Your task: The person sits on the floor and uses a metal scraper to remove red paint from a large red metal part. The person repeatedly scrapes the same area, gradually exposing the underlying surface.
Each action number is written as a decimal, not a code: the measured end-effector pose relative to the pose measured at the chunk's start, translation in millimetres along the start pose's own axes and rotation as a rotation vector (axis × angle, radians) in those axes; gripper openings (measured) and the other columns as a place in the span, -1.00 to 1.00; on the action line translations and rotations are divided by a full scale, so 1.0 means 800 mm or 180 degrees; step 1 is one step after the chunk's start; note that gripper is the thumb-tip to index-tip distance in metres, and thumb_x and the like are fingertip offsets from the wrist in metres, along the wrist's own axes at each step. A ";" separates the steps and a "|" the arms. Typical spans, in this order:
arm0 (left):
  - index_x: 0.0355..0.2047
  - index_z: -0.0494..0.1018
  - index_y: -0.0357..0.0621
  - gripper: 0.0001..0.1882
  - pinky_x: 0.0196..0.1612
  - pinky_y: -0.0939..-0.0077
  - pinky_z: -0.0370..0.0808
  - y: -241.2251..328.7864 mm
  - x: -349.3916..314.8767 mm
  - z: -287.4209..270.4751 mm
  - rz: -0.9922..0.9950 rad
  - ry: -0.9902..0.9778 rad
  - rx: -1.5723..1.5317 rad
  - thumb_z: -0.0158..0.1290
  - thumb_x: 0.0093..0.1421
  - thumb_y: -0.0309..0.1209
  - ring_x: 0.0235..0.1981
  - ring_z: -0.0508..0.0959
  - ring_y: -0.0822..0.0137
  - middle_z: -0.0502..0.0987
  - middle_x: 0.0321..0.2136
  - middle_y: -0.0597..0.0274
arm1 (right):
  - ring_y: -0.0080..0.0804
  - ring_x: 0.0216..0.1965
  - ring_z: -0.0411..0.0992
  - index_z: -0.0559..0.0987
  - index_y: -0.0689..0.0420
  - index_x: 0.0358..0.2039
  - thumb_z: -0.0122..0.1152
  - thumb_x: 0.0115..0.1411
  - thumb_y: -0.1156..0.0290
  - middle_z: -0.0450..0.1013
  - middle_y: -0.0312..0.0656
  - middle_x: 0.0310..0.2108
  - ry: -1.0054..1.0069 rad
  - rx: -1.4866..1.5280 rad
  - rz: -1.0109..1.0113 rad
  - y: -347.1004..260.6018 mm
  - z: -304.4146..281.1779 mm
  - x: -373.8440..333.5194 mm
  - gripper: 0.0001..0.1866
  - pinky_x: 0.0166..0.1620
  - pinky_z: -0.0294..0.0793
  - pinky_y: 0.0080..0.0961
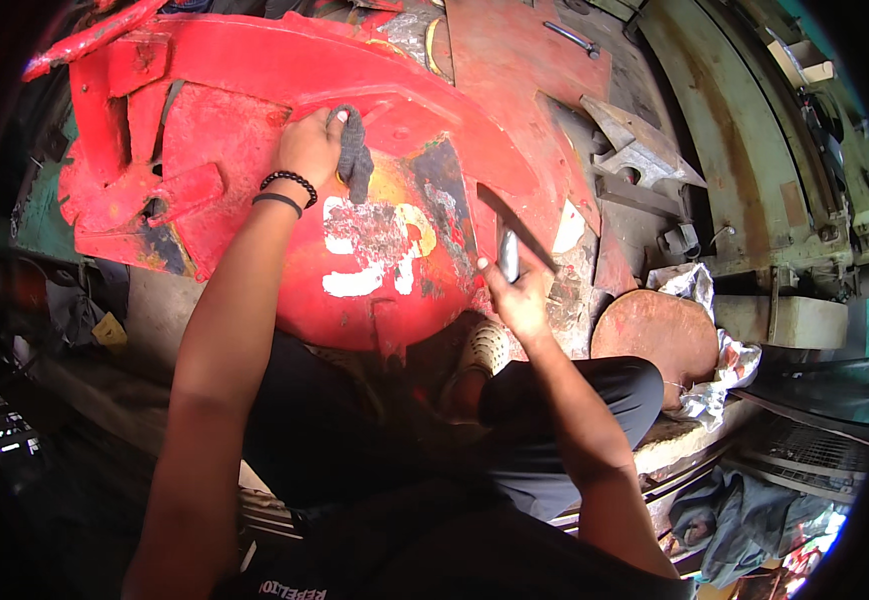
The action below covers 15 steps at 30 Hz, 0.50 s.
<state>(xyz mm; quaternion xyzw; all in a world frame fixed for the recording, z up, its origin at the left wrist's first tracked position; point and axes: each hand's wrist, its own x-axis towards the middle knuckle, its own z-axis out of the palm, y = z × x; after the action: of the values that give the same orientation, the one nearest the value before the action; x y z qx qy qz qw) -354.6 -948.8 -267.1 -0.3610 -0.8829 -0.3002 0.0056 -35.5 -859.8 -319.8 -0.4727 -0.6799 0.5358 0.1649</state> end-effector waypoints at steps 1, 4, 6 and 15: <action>-0.25 0.47 -0.19 -0.64 -0.16 -0.12 0.46 -0.001 0.001 0.007 0.0008 0.0068 0.0053 -0.11 0.33 -0.13 -0.24 0.55 -0.25 0.56 -0.36 -0.24 | -0.63 -0.72 0.23 0.46 0.17 -0.42 0.32 0.20 0.26 0.33 -0.38 -0.67 -0.0208 0.0061 -0.0001 0.015 0.006 0.002 -0.73 -0.64 0.24 -0.56; -0.19 0.44 -0.19 -0.66 -0.14 -0.13 0.46 0.003 0.005 0.016 -0.0027 -0.0076 0.0224 -0.12 0.34 -0.15 -0.23 0.56 -0.24 0.56 -0.34 -0.26 | -0.64 -0.61 0.27 0.54 0.27 -0.20 0.33 0.18 0.33 0.40 -0.36 -0.60 -0.0504 -0.0222 0.0309 0.061 0.018 0.018 -0.71 -0.54 0.28 -0.56; -0.16 0.44 -0.17 -0.67 -0.10 -0.07 0.49 0.007 0.006 0.014 -0.0067 -0.0112 0.0342 -0.12 0.34 -0.16 -0.19 0.57 -0.21 0.57 -0.31 -0.23 | -0.63 -0.58 0.29 0.54 0.30 -0.16 0.33 0.17 0.34 0.43 -0.36 -0.57 -0.0494 -0.0161 0.0475 0.087 0.022 0.032 -0.68 -0.49 0.32 -0.53; -0.14 0.43 -0.15 -0.66 -0.08 -0.06 0.48 0.011 0.005 0.012 -0.0260 -0.0236 0.0433 -0.15 0.34 -0.14 -0.15 0.56 -0.17 0.58 -0.25 -0.16 | -0.56 -0.68 0.33 0.55 0.23 -0.32 0.34 0.16 0.23 0.39 -0.31 -0.68 -0.0652 -0.0310 0.0439 0.120 0.017 0.048 -0.70 -0.59 0.31 -0.49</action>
<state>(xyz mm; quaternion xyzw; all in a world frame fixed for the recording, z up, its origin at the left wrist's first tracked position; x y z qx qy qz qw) -349.9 -936.3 -269.0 -0.3343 -0.9149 -0.2260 -0.0149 -20.3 -838.0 -420.7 -0.4686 -0.6842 0.5578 0.0342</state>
